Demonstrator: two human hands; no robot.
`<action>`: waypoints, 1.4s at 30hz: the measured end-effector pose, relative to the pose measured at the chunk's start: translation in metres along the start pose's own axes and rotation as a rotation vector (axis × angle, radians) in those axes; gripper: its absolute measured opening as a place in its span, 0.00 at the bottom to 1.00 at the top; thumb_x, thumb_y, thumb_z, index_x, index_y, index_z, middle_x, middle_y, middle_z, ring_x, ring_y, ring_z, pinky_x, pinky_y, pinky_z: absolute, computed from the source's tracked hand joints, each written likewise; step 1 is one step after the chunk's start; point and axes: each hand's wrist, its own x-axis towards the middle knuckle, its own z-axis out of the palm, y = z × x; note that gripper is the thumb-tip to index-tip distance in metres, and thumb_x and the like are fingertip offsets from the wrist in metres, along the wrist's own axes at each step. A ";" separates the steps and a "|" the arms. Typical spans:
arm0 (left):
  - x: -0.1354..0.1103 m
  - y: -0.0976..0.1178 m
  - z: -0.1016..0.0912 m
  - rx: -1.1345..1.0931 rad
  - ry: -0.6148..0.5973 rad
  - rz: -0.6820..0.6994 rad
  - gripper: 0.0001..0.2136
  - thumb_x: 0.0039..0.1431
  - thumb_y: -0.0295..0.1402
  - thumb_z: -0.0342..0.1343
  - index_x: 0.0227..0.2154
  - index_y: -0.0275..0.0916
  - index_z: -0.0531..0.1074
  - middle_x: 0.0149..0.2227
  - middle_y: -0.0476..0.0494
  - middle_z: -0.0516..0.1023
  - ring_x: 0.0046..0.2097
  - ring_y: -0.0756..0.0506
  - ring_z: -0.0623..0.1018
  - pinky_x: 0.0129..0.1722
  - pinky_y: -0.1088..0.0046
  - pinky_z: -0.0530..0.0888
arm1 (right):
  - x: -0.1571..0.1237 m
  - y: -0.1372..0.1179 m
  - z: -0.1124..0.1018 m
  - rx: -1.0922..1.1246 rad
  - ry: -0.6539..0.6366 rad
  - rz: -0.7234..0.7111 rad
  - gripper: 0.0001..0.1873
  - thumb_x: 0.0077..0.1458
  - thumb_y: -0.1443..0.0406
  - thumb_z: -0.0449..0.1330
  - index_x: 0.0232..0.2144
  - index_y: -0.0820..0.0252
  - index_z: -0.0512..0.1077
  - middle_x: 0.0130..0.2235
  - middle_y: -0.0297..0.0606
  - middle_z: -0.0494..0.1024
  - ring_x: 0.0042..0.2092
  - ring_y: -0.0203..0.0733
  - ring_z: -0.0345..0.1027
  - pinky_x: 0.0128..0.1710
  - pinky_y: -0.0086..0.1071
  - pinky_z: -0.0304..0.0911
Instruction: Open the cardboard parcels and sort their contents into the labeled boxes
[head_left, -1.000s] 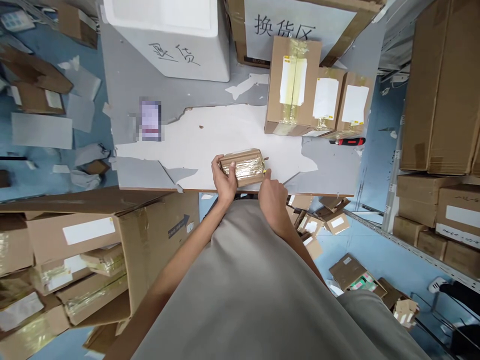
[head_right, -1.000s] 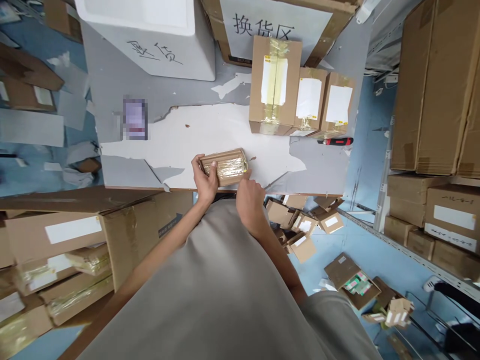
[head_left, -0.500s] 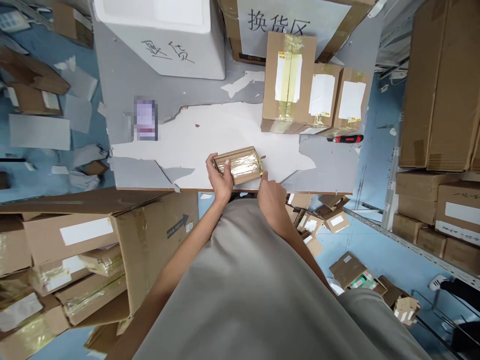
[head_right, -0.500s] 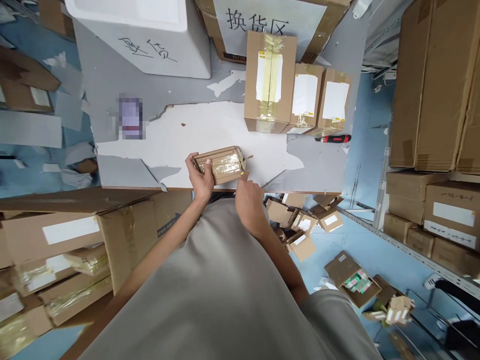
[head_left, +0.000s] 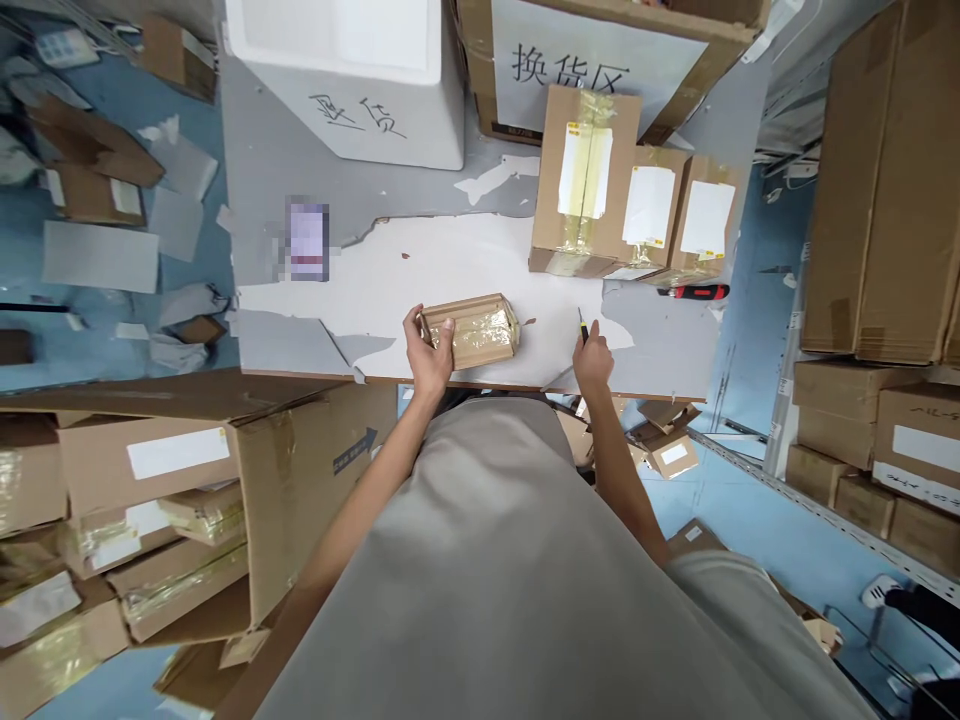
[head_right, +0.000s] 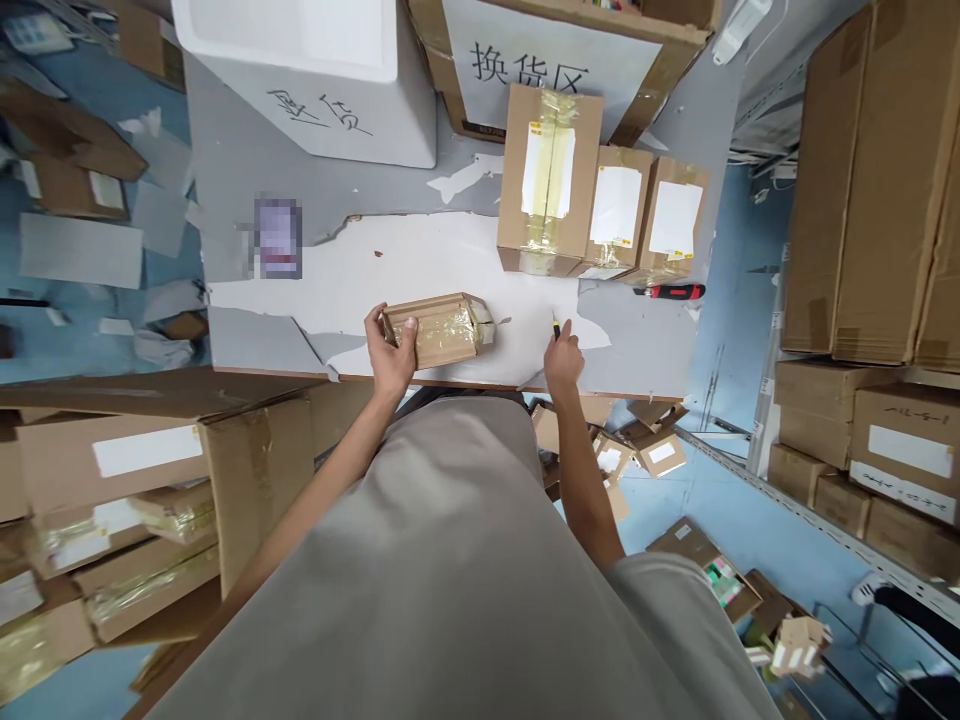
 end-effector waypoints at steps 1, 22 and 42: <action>0.001 -0.004 -0.002 0.005 0.009 -0.020 0.41 0.67 0.71 0.62 0.65 0.40 0.68 0.66 0.26 0.76 0.71 0.33 0.77 0.76 0.50 0.71 | 0.013 0.004 0.010 0.004 -0.019 0.021 0.34 0.81 0.66 0.47 0.82 0.73 0.56 0.63 0.69 0.79 0.58 0.54 0.83 0.55 0.37 0.73; -0.001 0.000 -0.006 -0.010 -0.038 -0.088 0.40 0.61 0.74 0.64 0.54 0.42 0.67 0.57 0.29 0.80 0.62 0.31 0.81 0.70 0.47 0.75 | -0.029 -0.061 0.012 0.645 -0.032 -0.741 0.11 0.60 0.63 0.55 0.46 0.53 0.68 0.52 0.44 0.78 0.56 0.48 0.73 0.65 0.39 0.66; 0.005 0.015 -0.008 0.010 -0.202 -0.062 0.30 0.71 0.58 0.65 0.61 0.40 0.67 0.62 0.27 0.81 0.63 0.30 0.83 0.65 0.53 0.78 | -0.023 -0.045 0.030 0.638 0.119 -0.470 0.32 0.68 0.54 0.63 0.70 0.53 0.68 0.72 0.53 0.75 0.46 0.50 0.85 0.57 0.50 0.82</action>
